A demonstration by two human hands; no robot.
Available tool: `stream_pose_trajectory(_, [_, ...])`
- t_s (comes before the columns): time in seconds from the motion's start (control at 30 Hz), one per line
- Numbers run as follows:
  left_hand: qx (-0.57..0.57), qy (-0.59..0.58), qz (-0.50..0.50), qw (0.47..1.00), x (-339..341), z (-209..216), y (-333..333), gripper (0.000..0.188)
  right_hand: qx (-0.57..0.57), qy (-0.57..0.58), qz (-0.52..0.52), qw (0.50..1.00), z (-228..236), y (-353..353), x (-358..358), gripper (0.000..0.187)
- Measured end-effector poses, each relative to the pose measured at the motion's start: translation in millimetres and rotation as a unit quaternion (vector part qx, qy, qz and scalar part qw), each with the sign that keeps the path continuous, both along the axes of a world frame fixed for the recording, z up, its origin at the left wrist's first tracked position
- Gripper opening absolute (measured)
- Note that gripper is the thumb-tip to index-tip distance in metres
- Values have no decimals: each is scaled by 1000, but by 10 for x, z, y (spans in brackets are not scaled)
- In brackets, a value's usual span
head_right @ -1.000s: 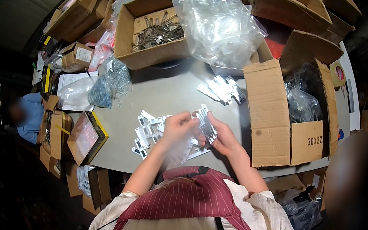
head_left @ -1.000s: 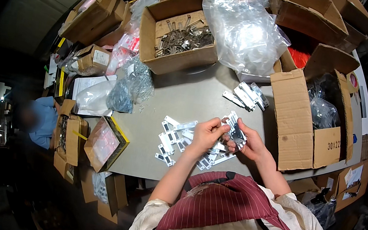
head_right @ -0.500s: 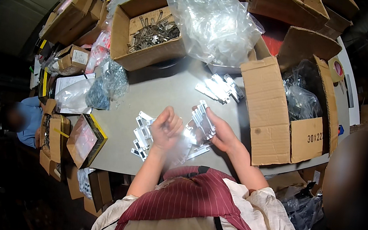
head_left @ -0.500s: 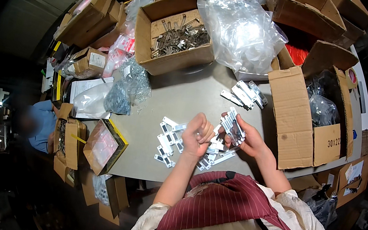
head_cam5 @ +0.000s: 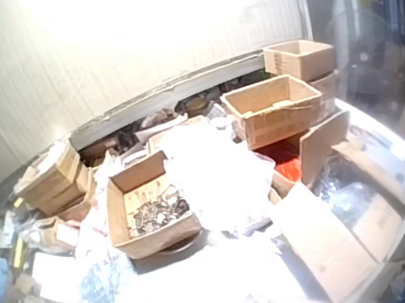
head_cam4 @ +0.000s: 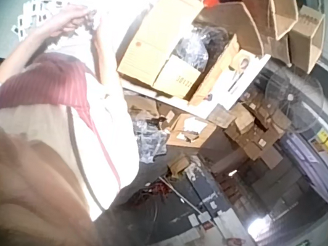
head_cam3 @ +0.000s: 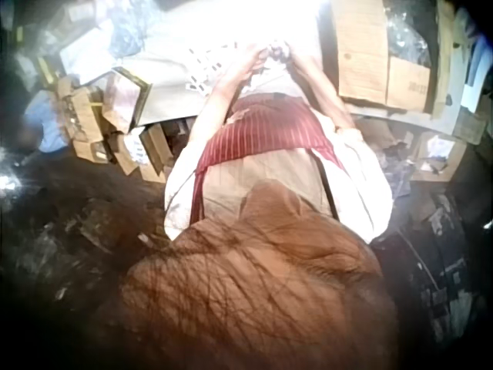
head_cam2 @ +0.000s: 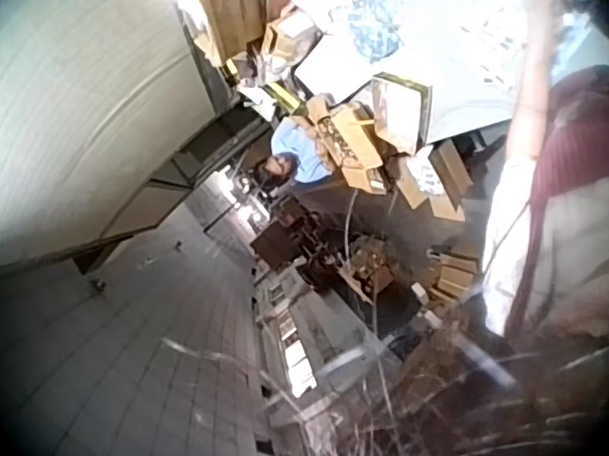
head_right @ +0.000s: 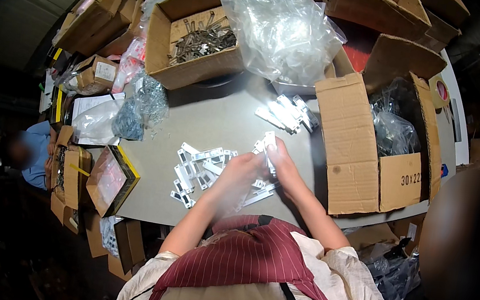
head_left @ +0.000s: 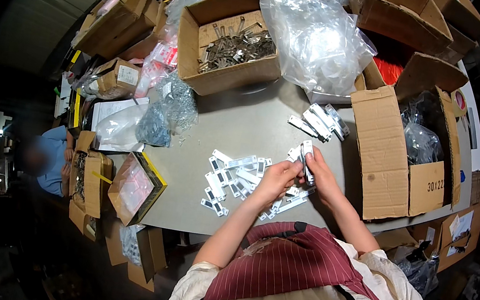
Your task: The person sorts small white plastic hardware pieces on a table, picking them up one by one, inspecting them, and placing them into neat stacks. The workspace is cluttered with cardboard boxes and plastic bags containing various items.
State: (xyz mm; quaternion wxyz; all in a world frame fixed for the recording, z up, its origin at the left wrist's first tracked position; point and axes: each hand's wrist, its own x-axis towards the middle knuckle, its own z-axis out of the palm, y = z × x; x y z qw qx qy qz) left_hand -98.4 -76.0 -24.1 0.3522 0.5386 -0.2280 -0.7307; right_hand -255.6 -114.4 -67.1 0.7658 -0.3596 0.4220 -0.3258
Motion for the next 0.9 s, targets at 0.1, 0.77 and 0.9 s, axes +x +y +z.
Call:
stream_pose_trajectory(0.1, [-99, -125, -55, 986, 9, -267, 12, 33, -13, 12, 31, 999, 54, 25, 3, 45])
stream_pose_trajectory(0.77, [-20, 108, 63, 992, -1, 6, 112, 15, -127, -3, 56, 990, -243, 67, 114, 43])
stream_pose_trajectory(0.9, [-14, 272, 68, 960, 91, -64, 234, 14, -43, -22, 81, 996, -25, 2, 16, 45])
